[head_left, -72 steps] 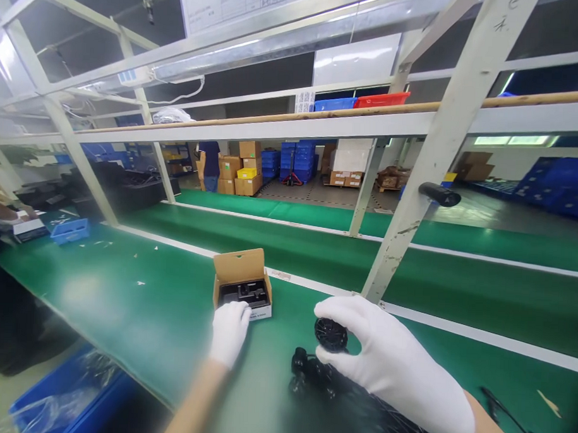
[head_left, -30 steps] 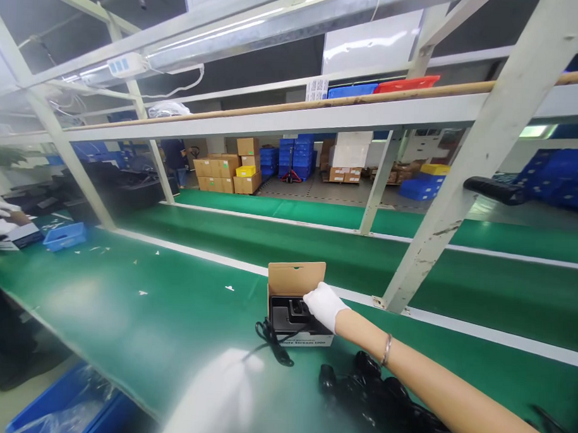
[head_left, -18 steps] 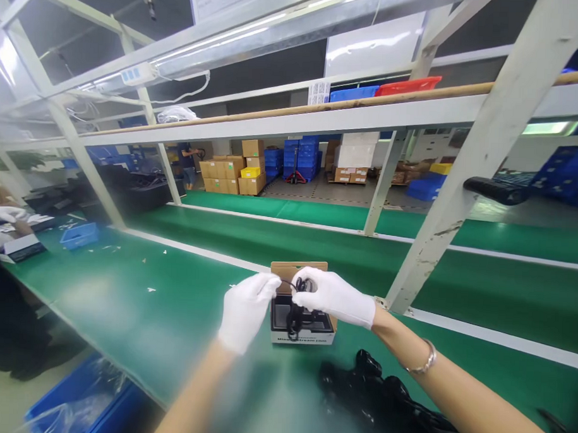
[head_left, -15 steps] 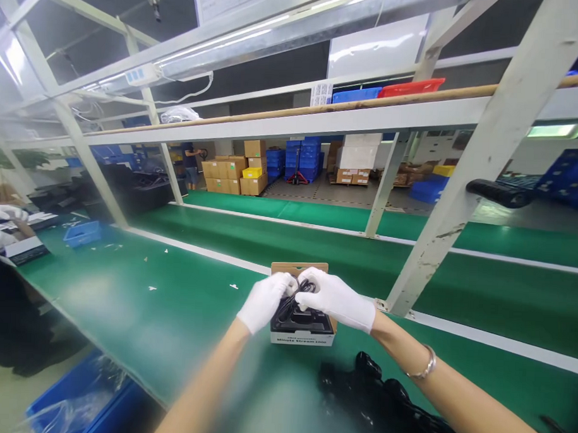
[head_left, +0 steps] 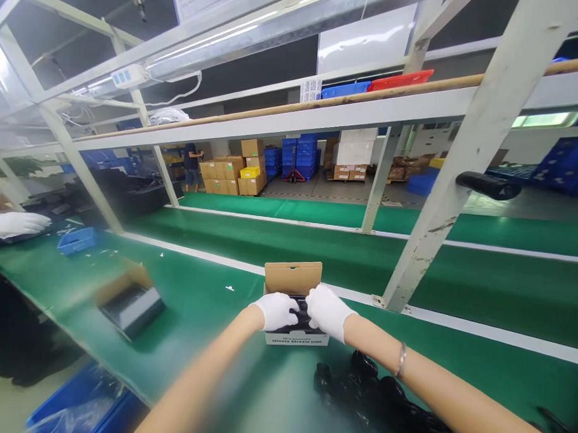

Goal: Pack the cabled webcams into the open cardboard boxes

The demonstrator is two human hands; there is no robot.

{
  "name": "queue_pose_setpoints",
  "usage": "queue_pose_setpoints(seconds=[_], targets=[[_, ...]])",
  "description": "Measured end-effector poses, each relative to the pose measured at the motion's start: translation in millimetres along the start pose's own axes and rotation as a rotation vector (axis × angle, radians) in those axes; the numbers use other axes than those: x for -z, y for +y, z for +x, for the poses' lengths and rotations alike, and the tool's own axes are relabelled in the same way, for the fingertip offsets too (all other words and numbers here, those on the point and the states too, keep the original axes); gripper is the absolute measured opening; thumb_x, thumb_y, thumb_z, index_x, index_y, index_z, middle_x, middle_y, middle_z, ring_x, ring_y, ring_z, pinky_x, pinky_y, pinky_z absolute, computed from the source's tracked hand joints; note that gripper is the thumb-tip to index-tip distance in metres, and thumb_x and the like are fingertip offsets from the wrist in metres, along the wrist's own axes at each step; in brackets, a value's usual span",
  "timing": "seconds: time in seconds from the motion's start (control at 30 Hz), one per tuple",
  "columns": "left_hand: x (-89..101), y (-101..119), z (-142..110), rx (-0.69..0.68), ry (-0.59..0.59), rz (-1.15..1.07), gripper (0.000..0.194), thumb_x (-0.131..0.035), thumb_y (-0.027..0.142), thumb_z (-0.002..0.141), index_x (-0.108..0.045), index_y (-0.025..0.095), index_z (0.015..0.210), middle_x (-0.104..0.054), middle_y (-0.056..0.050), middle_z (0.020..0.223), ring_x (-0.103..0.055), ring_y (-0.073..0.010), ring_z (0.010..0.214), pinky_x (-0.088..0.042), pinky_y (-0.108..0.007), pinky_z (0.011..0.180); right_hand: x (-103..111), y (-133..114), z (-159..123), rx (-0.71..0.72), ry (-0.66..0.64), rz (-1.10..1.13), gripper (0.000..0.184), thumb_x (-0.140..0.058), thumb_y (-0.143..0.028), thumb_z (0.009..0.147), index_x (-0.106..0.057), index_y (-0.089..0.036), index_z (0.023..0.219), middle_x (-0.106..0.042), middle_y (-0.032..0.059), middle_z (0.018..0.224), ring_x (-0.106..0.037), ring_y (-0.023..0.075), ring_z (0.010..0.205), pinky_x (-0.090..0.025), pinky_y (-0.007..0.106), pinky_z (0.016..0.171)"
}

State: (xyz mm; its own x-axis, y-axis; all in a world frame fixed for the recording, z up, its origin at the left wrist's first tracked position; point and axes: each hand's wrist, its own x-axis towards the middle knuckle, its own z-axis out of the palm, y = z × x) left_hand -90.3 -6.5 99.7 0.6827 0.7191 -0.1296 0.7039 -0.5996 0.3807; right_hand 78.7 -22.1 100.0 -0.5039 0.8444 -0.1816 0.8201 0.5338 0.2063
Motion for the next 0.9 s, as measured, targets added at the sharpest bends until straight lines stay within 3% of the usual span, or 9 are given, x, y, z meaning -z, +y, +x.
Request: queue_pose_setpoints(seconds=[0.13, 0.27, 0.4, 0.53, 0.63, 0.7, 0.73, 0.8, 0.9], targets=[[-19.4, 1.8, 3.6, 0.091, -0.034, 0.202, 0.019, -0.057, 0.029, 0.091, -0.066, 0.017, 0.103, -0.068, -0.007, 0.105, -0.063, -0.0208, 0.098, -0.051, -0.045, 0.090, -13.0, -4.9, 11.4, 0.019, -0.074, 0.019, 0.011, -0.067, -0.013, 0.074, -0.075, -0.007, 0.079, -0.071, 0.0211, 0.082, -0.066, 0.0347, 0.084, -0.044, 0.039, 0.073], [-30.3, 10.2, 15.5, 0.139, -0.078, 0.305, 0.023, -0.061, 0.036, 0.090, -0.065, 0.016, 0.101, -0.067, -0.006, 0.106, -0.063, -0.0188, 0.097, -0.053, -0.041, 0.088, -10.1, 3.9, -0.6, 0.091, -0.064, 0.145, 0.030, -0.060, -0.039, 0.084, -0.077, -0.016, 0.093, -0.073, 0.0130, 0.089, -0.068, 0.0278, 0.081, -0.047, 0.032, 0.068], [-26.3, 33.0, 21.4, 0.175, -0.045, 0.384, 0.019, -0.067, 0.031, 0.085, -0.067, 0.014, 0.094, -0.070, -0.008, 0.098, -0.065, -0.0210, 0.093, -0.054, -0.042, 0.085, -13.1, -9.1, -13.0, 0.065, -0.059, 0.211, 0.036, -0.067, -0.044, 0.077, -0.075, -0.020, 0.103, -0.074, 0.0098, 0.092, -0.069, 0.0266, 0.082, -0.049, 0.030, 0.067], [-9.0, 65.0, -15.3, 0.160, 0.105, 0.463, 0.015, -0.056, 0.014, 0.086, -0.070, 0.010, 0.091, -0.071, -0.017, 0.093, -0.065, -0.0303, 0.093, -0.052, -0.044, 0.081, -24.6, -6.4, -1.0, -0.045, -0.055, 0.209, 0.030, -0.069, -0.035, 0.077, -0.075, -0.018, 0.101, -0.073, 0.0124, 0.093, -0.069, 0.0297, 0.089, -0.051, 0.034, 0.076], [3.6, 68.8, -72.9, 0.101, 0.324, 0.492, 0.038, -0.031, 0.025, 0.098, -0.065, 0.022, 0.114, -0.068, -0.010, 0.115, -0.063, -0.0262, 0.103, -0.051, -0.042, 0.087, -27.5, 34.9, 15.5, -0.165, -0.049, 0.187, 0.029, -0.064, -0.036, 0.085, -0.073, -0.012, 0.099, -0.071, 0.0158, 0.098, -0.068, 0.0298, 0.093, -0.051, 0.038, 0.081], [5.8, 56.2, -112.5, 0.119, 0.706, 0.510, 0.039, -0.033, 0.033, 0.098, -0.063, 0.027, 0.121, -0.069, -0.008, 0.121, -0.065, -0.0247, 0.106, -0.054, -0.038, 0.087, -26.3, 74.8, 22.8, -0.270, -0.060, 0.167, 0.029, -0.062, -0.036, 0.090, -0.069, -0.011, 0.103, -0.069, 0.0140, 0.103, -0.066, 0.0257, 0.095, -0.052, 0.040, 0.084], [4.4, 46.7, -129.3, 0.161, 0.817, 0.506, 0.037, -0.036, 0.034, 0.096, -0.067, 0.028, 0.115, -0.072, -0.007, 0.115, -0.067, -0.0249, 0.102, -0.056, -0.037, 0.084, -25.4, 94.9, 24.6, -0.319, -0.068, 0.159, 0.029, -0.061, -0.036, 0.093, -0.067, -0.011, 0.105, -0.068, 0.0118, 0.105, -0.065, 0.0229, 0.095, -0.052, 0.040, 0.085], [-4.0, 25.0, -153.9, 0.250, 0.856, 0.482, 0.034, -0.042, 0.038, 0.092, -0.074, 0.029, 0.098, -0.076, -0.007, 0.101, -0.070, -0.0258, 0.089, -0.058, -0.035, 0.069, -23.8, 129.6, 24.9, -0.397, -0.077, 0.149, 0.028, -0.059, -0.037, 0.095, -0.064, -0.013, 0.108, -0.065, 0.0081, 0.108, -0.064, 0.0194, 0.095, -0.053, 0.040, 0.086], [-30.4, -8.7, -169.1, 0.268, 0.754, 0.403, 0.028, -0.049, 0.041, 0.087, -0.074, 0.029, 0.086, -0.077, -0.007, 0.089, -0.070, -0.0234, 0.076, -0.058, -0.032, 0.058, -22.6, 158.1, 20.4, -0.470, -0.057, 0.137, 0.027, -0.060, -0.036, 0.095, -0.062, -0.014, 0.111, -0.064, 0.0080, 0.111, -0.063, 0.0195, 0.096, -0.054, 0.040, 0.085]])
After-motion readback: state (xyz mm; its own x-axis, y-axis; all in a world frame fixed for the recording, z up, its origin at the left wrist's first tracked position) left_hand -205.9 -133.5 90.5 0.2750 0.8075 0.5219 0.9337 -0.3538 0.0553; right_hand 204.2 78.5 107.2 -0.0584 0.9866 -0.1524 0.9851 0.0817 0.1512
